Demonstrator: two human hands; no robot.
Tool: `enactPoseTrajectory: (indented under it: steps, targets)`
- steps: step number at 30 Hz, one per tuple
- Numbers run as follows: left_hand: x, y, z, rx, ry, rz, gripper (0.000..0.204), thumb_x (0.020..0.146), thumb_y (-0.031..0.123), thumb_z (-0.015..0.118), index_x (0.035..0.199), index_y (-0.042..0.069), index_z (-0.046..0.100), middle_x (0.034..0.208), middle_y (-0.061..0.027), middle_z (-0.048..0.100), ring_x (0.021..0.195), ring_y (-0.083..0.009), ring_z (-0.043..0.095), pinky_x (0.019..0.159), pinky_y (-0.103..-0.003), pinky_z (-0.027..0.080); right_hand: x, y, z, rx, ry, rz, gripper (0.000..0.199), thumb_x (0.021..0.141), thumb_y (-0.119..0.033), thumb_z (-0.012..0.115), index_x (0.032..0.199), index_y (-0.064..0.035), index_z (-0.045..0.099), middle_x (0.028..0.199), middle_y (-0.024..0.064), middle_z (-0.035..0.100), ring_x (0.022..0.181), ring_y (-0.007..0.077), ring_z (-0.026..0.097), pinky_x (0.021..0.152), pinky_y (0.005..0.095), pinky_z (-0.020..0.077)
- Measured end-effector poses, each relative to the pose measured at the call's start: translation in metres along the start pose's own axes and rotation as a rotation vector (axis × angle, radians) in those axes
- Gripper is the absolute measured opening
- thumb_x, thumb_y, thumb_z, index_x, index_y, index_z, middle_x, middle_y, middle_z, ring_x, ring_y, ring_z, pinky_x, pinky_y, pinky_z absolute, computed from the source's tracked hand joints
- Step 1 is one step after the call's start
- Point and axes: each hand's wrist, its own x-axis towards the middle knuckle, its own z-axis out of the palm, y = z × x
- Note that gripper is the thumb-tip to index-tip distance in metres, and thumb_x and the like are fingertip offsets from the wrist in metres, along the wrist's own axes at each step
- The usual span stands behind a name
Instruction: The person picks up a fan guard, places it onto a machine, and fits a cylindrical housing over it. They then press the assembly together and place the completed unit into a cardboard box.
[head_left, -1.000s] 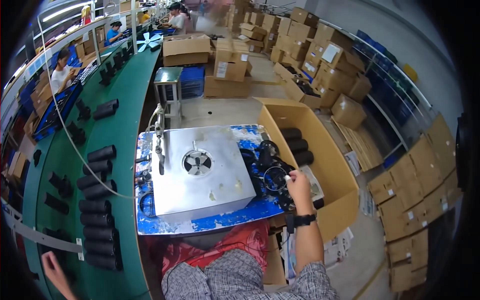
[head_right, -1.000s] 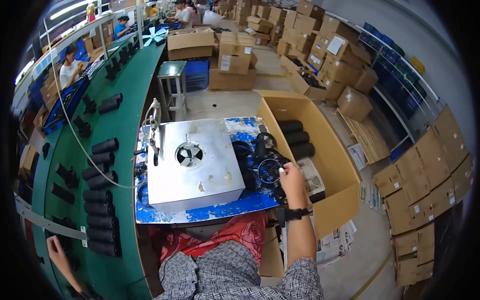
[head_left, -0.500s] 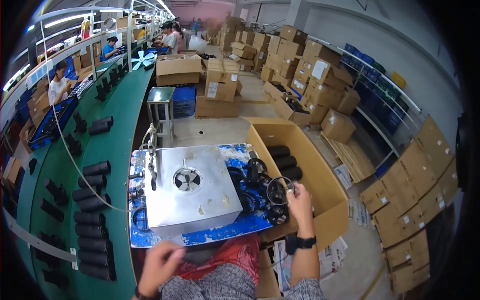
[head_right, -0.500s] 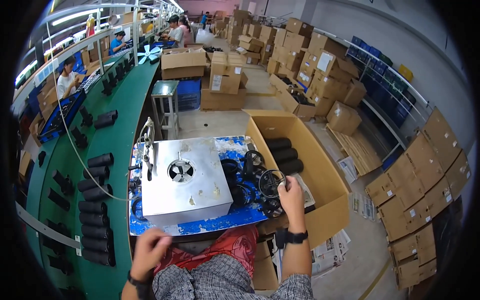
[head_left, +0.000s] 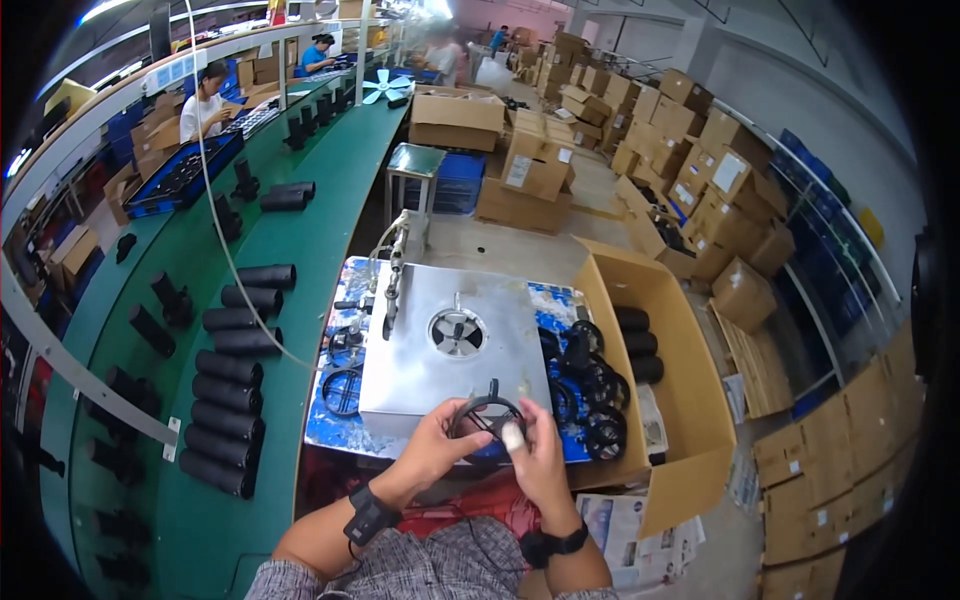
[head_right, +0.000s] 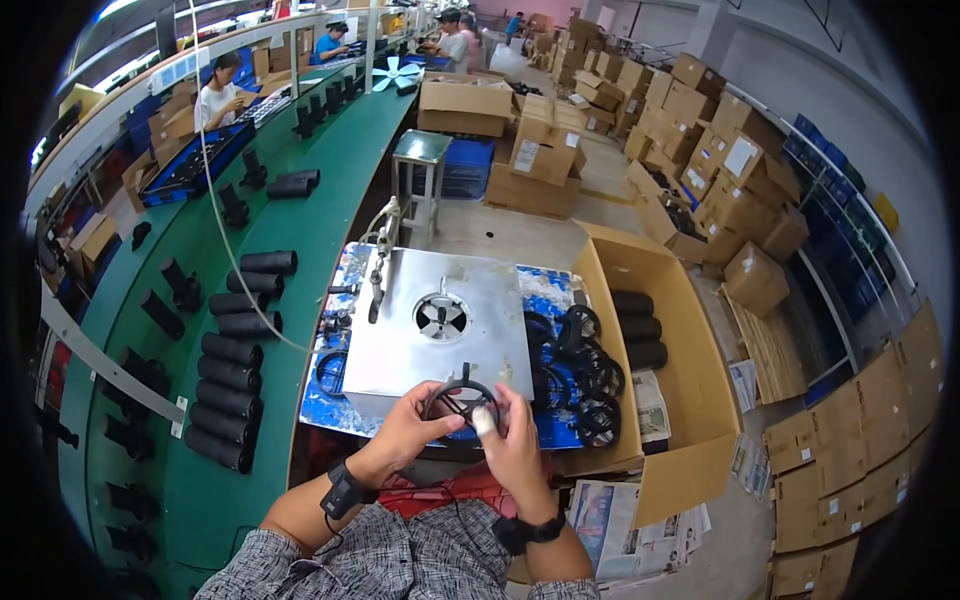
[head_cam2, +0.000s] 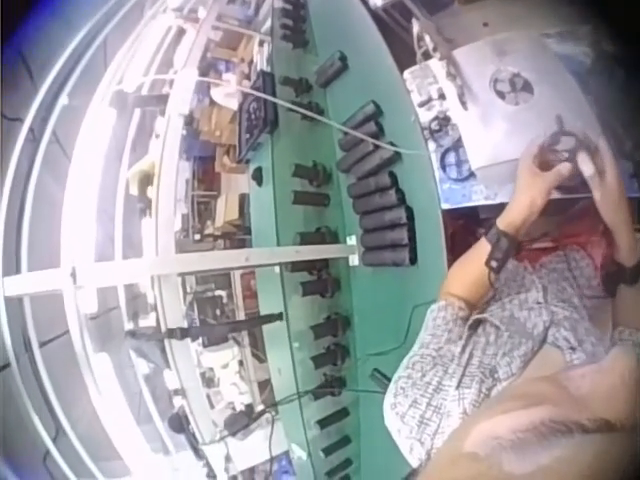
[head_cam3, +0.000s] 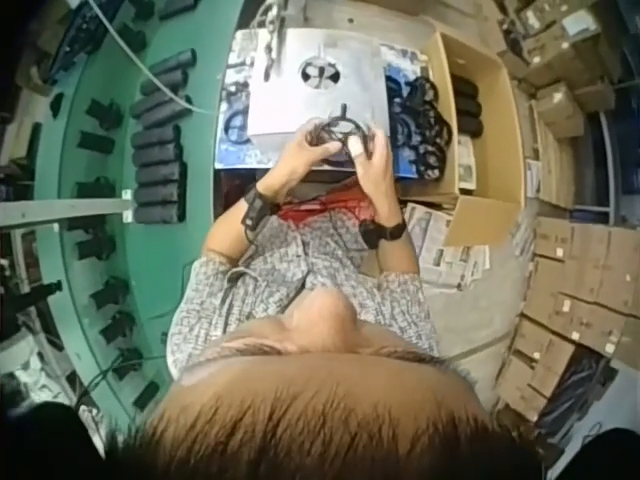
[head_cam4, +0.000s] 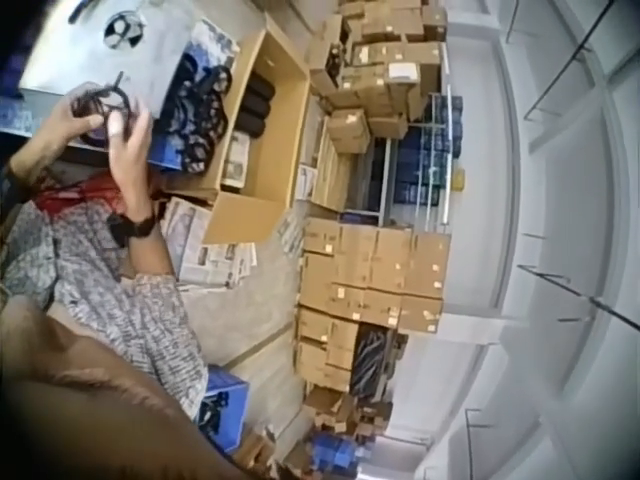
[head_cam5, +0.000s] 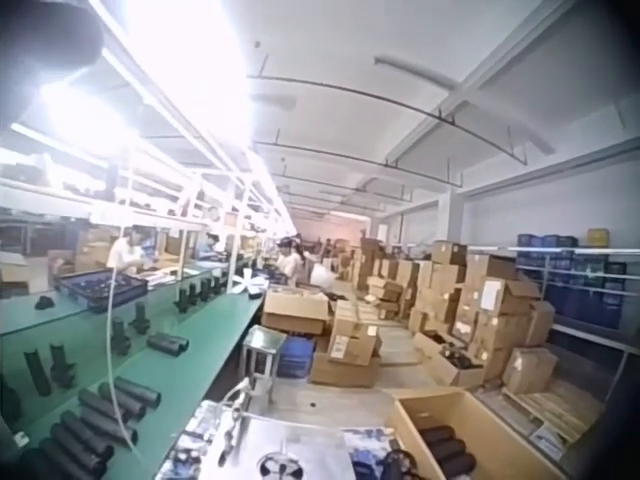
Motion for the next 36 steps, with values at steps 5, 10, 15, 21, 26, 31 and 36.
enactPoseTrajectory:
  steps: [5,10,15,21,26,31,36]
  targets:
    - [-0.003,0.014,-0.021,0.184,0.153,0.118,0.038,0.1,0.005,0.074,0.134,0.002,0.056,0.111,-0.0023,0.065,0.101,-0.0072,0.06,0.086,-0.025,0.053,0.027,-0.021,0.018,0.038,-0.052,0.084,0.046,0.099,-0.01,0.073,0.14,-0.0003,0.056,0.114,0.0069,0.067,0.094,0.0113,0.062,0.081,0.0277,0.0543]
    - [-0.002,0.018,-0.024,0.328,0.271,0.267,0.033,0.102,0.006,0.069,0.131,0.001,0.054,0.106,-0.0026,0.062,0.097,-0.0085,0.059,0.083,-0.026,0.051,0.049,-0.036,0.041,-0.129,0.047,-0.109,0.06,0.086,-0.015,0.08,0.14,-0.0026,0.056,0.104,0.014,0.067,0.09,0.0269,0.068,0.077,0.0412,0.0567]
    - [0.029,0.012,-0.028,0.552,0.487,0.512,0.034,0.101,0.008,0.07,0.129,0.0,0.052,0.106,-0.0078,0.063,0.096,-0.0142,0.062,0.086,-0.029,0.052,0.088,-0.045,0.047,-0.315,0.059,-0.247,0.061,0.084,-0.019,0.079,0.137,-0.0022,0.053,0.106,0.018,0.068,0.094,0.036,0.07,0.081,0.0483,0.0577]
    - [0.095,0.03,-0.044,0.787,0.511,0.532,0.04,0.093,0.014,0.077,0.128,0.005,0.058,0.092,-0.0076,0.068,0.097,-0.0208,0.067,0.086,-0.038,0.051,0.146,-0.019,0.053,-0.436,0.098,-0.086,0.053,0.087,-0.021,0.074,0.129,0.0011,0.052,0.105,0.0256,0.071,0.096,0.0475,0.07,0.086,0.0554,0.0572]
    - [0.128,0.041,-0.059,0.883,0.497,0.255,0.045,0.091,0.023,0.077,0.131,0.013,0.06,0.103,-0.0109,0.074,0.109,-0.0366,0.066,0.093,-0.05,0.042,0.189,0.01,0.062,-0.621,0.021,-0.047,0.046,0.085,-0.019,0.072,0.122,0.0027,0.055,0.102,0.0281,0.072,0.093,0.0521,0.07,0.087,0.0578,0.0575]
    - [0.138,0.032,-0.054,1.057,0.62,0.248,0.045,0.089,0.024,0.077,0.13,0.015,0.062,0.1,-0.0126,0.074,0.108,-0.0372,0.065,0.092,-0.054,0.039,0.205,0.02,0.053,-0.621,-0.148,0.054,0.046,0.087,-0.021,0.07,0.125,0.0019,0.058,0.112,0.0332,0.07,0.105,0.0508,0.069,0.094,0.0577,0.0563]
    - [0.135,0.031,-0.058,1.057,0.624,0.284,0.046,0.089,0.024,0.077,0.131,0.014,0.061,0.099,-0.0132,0.074,0.106,-0.0372,0.065,0.092,-0.054,0.039,0.203,0.021,0.048,-0.579,-0.15,-0.007,0.05,0.087,-0.026,0.072,0.129,0.0002,0.061,0.124,0.0323,0.068,0.116,0.048,0.067,0.101,0.0528,0.0549]
